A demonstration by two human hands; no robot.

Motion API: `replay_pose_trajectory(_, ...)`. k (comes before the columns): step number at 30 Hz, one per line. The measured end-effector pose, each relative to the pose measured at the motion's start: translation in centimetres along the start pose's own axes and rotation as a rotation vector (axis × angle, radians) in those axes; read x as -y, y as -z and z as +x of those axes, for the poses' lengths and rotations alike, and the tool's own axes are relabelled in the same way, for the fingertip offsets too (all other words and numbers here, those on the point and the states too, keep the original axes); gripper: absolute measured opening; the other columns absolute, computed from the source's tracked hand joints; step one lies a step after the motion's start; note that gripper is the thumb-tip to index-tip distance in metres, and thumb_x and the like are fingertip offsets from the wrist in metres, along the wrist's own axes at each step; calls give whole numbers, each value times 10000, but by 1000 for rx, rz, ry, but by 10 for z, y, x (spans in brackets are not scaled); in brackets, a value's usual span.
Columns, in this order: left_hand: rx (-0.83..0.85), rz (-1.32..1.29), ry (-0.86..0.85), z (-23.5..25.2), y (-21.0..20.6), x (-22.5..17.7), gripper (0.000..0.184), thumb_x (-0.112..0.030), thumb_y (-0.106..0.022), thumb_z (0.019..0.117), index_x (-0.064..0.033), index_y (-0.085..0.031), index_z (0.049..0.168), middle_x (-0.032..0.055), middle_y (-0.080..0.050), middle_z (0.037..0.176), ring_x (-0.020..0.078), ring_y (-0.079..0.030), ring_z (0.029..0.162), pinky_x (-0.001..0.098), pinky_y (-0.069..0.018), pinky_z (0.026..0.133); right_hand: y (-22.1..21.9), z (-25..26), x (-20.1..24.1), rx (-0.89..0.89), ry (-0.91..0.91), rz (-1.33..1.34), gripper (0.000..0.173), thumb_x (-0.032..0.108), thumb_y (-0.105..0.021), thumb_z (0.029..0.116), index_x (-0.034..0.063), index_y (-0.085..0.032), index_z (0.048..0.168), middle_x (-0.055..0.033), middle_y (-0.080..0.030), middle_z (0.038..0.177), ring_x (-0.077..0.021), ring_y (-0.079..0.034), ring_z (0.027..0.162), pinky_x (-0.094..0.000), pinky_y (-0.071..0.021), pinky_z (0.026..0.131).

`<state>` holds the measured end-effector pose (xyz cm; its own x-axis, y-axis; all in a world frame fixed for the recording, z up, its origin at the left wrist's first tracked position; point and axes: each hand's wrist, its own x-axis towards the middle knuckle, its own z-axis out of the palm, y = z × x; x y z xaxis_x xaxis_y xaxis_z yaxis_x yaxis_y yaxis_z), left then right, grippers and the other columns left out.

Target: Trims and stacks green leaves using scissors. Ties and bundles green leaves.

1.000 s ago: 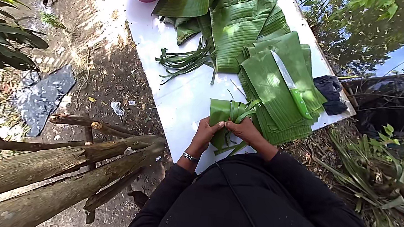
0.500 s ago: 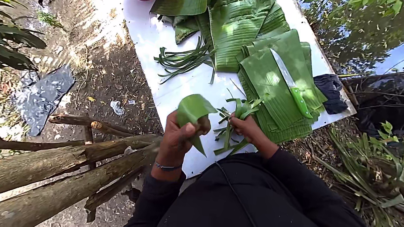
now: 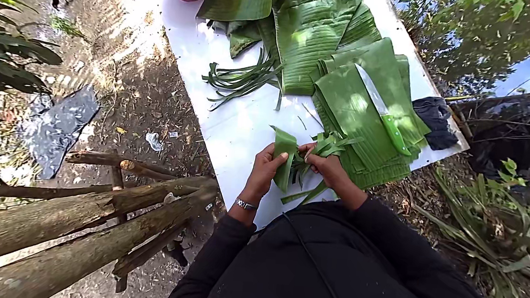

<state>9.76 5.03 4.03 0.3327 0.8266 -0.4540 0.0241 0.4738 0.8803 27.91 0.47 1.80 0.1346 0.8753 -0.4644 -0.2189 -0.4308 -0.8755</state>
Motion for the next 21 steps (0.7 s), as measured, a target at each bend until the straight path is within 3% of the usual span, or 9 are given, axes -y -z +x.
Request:
replay_pose_trajectory(2,-23,-31,-21,-1,2,-6,209,-43,-581,1018,-39,-662,1210,77,-721,1022,139,-694,878,339,-595,809,-1,-1,3,-17,59,-38,192,78,-633,868,108,-710,1041,9,-681,940,-35,-484,562,-208,-416,499)
replay_pose_trajectory(4,-43,-56,-36,0,5,-9,182,-35,-598,1009,-35,-679,1172,77,-728,999,140,-700,859,333,-599,796,-1,-1,5,7,80,14,175,86,-605,864,119,-727,985,1,-713,961,-27,-484,541,-200,-406,478)
replay_pose_trajectory(6,-40,-67,-43,0,5,-8,170,-14,-619,991,-21,-688,1147,85,-730,981,144,-700,845,331,-600,786,-1,0,6,76,35,110,102,74,-603,864,103,-700,859,-34,-733,855,-35,-484,493,-194,-376,444)
replay_pose_trajectory(8,-21,-57,-36,-1,4,-6,138,-7,-637,977,-6,-684,1107,91,-725,949,151,-699,823,336,-603,778,-4,-2,6,116,-30,151,81,40,-604,872,84,-641,815,-51,-715,744,-38,-482,455,-187,-361,423)
replay_pose_trajectory(10,-8,-45,-29,-1,0,-2,109,0,-653,965,6,-683,1069,87,-723,917,145,-698,801,326,-603,764,-6,-4,6,107,-112,172,88,5,-598,902,65,-614,840,-45,-672,674,-37,-466,441,-178,-355,419)
replay_pose_trajectory(14,-9,-32,10,-1,-5,6,95,4,-668,956,19,-676,1050,98,-724,901,148,-703,795,327,-603,767,-7,-3,6,119,-141,175,65,84,-634,956,78,-623,892,-23,-633,654,-39,-459,441,-173,-373,424)
replay_pose_trajectory(21,-12,35,24,-2,-10,3,107,-22,-672,966,25,-677,1061,97,-727,898,140,-705,801,315,-601,774,-13,-6,9,42,-90,11,86,35,-716,920,57,-637,945,-8,-644,677,-40,-498,488,-185,-386,448)
